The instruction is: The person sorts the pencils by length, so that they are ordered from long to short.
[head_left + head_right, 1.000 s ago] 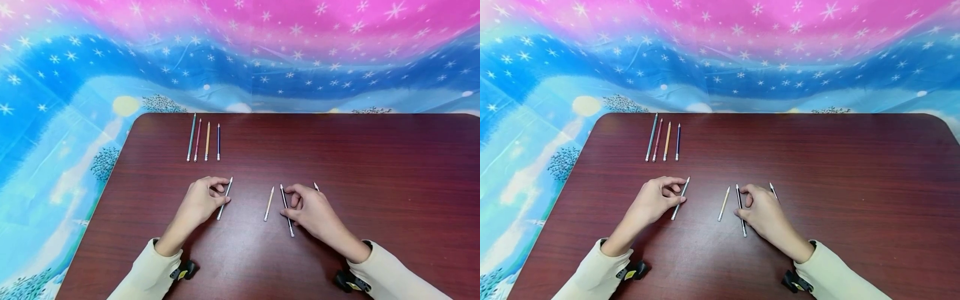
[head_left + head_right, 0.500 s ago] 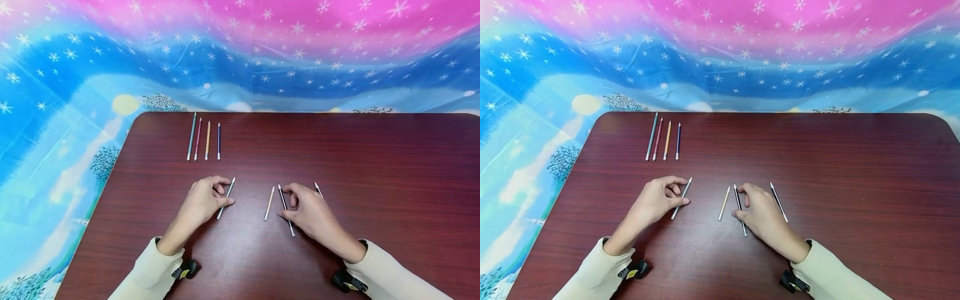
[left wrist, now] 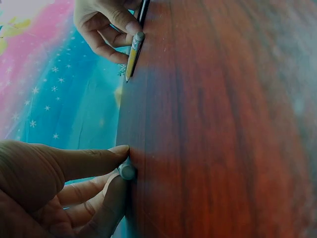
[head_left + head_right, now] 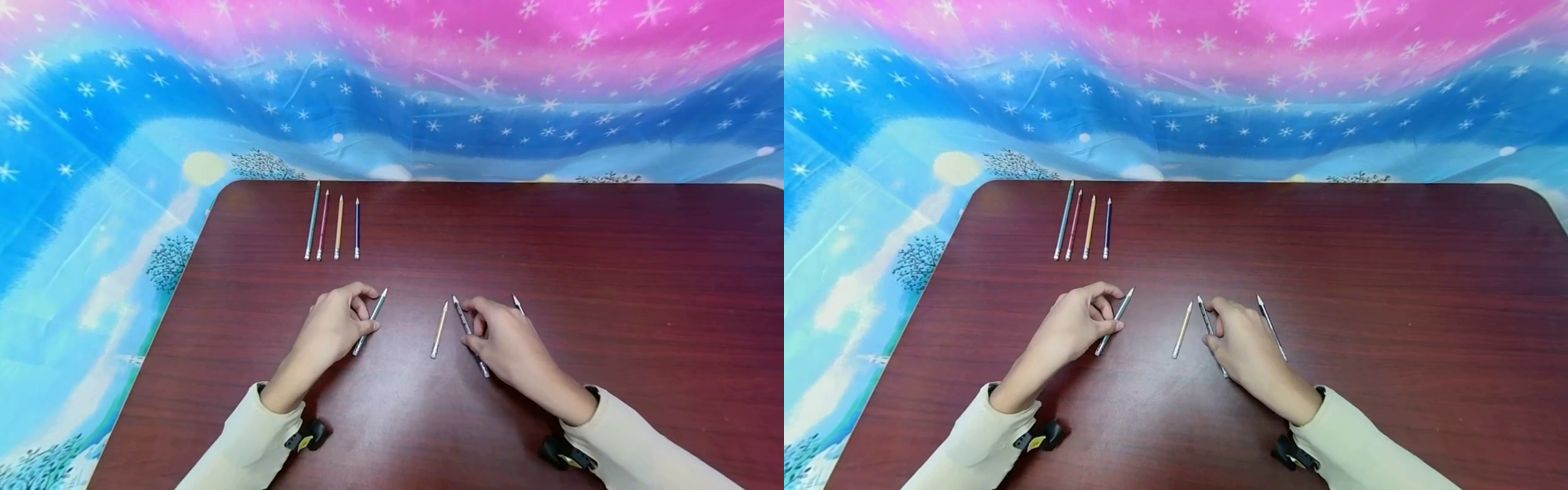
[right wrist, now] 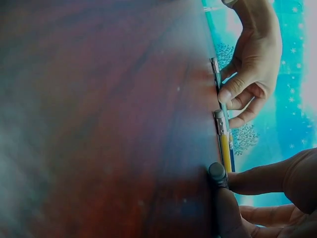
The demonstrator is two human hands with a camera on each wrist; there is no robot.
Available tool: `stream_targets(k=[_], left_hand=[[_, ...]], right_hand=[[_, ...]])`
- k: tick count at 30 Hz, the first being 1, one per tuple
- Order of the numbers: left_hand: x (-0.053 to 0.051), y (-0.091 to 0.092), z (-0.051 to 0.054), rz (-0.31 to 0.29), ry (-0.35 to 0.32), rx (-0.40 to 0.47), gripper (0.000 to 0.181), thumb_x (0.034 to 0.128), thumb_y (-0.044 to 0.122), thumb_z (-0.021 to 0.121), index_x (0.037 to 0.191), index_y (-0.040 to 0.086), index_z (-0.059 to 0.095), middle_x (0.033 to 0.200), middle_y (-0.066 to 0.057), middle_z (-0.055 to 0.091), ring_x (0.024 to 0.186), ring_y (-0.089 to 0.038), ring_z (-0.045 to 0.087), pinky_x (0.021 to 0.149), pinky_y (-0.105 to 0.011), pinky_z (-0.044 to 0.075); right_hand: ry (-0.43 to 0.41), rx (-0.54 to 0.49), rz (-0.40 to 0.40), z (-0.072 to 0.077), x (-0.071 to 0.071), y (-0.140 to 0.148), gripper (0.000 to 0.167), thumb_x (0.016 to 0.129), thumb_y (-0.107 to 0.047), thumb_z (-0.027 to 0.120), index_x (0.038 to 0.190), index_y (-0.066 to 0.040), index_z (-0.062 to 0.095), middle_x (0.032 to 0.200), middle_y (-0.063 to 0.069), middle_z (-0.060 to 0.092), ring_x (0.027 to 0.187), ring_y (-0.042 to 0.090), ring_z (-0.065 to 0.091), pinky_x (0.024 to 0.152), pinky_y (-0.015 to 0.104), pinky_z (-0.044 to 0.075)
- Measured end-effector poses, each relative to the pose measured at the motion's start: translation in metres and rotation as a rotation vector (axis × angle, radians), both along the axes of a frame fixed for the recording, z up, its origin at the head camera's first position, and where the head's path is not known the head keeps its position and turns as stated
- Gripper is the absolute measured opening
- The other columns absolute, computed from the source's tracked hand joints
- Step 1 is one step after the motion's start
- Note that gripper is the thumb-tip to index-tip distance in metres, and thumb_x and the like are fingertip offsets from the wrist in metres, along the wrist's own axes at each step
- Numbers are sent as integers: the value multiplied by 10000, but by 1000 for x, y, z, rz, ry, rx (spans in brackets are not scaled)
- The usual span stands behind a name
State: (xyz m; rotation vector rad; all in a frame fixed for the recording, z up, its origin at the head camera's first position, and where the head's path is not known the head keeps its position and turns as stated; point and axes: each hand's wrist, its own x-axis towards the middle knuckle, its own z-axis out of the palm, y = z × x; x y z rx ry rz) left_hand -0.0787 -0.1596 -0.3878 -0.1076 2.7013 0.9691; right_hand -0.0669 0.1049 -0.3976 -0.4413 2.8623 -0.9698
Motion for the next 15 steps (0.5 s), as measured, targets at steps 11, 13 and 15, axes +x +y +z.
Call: stream_targets(k=[11, 13, 15], left_hand=[[-1, 0, 1, -8, 17, -34, 375, 831, 81, 835, 1185, 177, 757, 747, 109, 679, 676, -59, 594, 794, -338, 509], [0, -1, 1, -4, 12, -24, 373, 836, 73, 814, 1192, 171, 760, 748, 103, 686, 676, -56, 596, 803, -344, 513], [0, -1, 1, -1, 9, -8, 374, 841, 69, 798, 1201, 163, 761, 752, 99, 696, 677, -50, 604, 814, -346, 517]], right_hand=[[-16, 45, 9, 4, -3, -1, 378, 740, 25, 735, 1111, -48, 720, 689, -75, 555, 625, 81, 485, 620, 327, 432], [-28, 53, 6, 4, -4, -1, 382, 738, 15, 732, 1113, -55, 719, 690, -72, 557, 620, 84, 483, 607, 321, 421], [-40, 60, 5, 5, -4, -1, 387, 739, 6, 733, 1120, -57, 720, 690, -72, 560, 617, 86, 484, 600, 318, 416]])
